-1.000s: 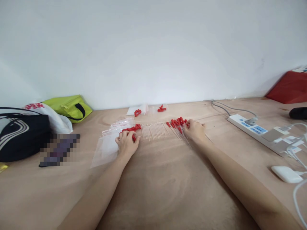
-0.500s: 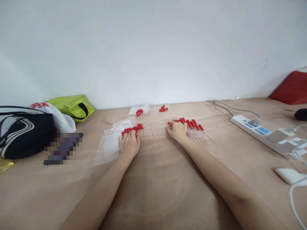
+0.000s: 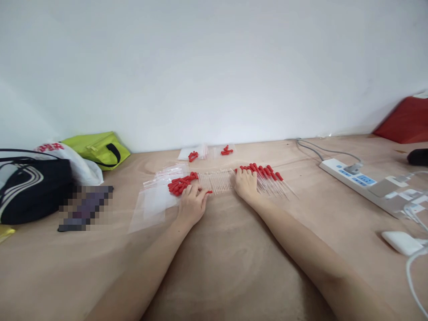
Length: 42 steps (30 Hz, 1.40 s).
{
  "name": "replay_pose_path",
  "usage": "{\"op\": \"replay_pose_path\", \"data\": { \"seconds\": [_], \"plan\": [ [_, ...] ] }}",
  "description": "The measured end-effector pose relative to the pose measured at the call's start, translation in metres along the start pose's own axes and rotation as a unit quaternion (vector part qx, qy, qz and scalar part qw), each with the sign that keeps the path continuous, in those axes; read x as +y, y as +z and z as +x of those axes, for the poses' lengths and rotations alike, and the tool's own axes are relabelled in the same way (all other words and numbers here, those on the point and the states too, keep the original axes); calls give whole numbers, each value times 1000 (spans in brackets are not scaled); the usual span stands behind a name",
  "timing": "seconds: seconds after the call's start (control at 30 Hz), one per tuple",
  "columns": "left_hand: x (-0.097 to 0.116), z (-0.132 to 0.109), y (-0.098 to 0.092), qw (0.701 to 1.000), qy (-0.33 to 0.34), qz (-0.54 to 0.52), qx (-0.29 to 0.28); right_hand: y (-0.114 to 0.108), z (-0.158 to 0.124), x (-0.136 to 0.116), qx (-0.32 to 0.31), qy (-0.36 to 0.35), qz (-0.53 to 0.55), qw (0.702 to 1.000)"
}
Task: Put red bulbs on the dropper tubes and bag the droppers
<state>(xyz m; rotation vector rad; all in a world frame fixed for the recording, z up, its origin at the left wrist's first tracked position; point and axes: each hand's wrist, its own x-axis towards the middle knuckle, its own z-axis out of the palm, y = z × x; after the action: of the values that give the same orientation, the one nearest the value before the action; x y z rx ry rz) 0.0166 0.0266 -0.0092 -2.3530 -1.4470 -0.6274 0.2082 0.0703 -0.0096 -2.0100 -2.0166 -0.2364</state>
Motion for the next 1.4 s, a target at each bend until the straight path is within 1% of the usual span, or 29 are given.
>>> {"op": "replay_pose_path", "data": {
  "seconds": [0.07, 0.2, 0.3, 0.4, 0.47, 0.57, 0.77, 0.87, 1.03, 1.2, 1.4],
  "plan": [
    [0, -1, 1, 999, 15, -27, 11, 0, -9, 8, 33, -33, 3, 999],
    [3, -1, 3, 996, 35, -85, 8, -1, -35, 32, 84, -162, 36, 982],
    [11, 0, 4, 992, 19, -120, -16, 0, -51, 43, 102, -238, 90, 962],
    [19, 2, 4, 987, 17, -151, -51, -1, -57, 44, 103, -284, 135, 944],
    [21, 3, 4, 985, 20, -162, -62, -1, -57, 41, 98, -295, 148, 939],
    [22, 3, 5, 983, 17, -168, -65, -1, -55, 35, 89, -298, 155, 938],
    [21, 3, 4, 982, 13, -178, -54, 1, -55, 33, 84, -301, 165, 935],
    [21, 3, 3, 981, 14, -190, -41, 3, -55, 33, 78, -304, 188, 931],
    [20, 2, 2, 978, 52, -199, -23, 2, -52, 35, 54, -312, 231, 920],
    [19, 0, 2, 981, 82, -174, -41, -2, -51, 36, 38, -331, 213, 919],
    [18, -2, 0, 980, 93, -168, -46, -6, -50, 32, 40, -340, 186, 921]
  ]
}}
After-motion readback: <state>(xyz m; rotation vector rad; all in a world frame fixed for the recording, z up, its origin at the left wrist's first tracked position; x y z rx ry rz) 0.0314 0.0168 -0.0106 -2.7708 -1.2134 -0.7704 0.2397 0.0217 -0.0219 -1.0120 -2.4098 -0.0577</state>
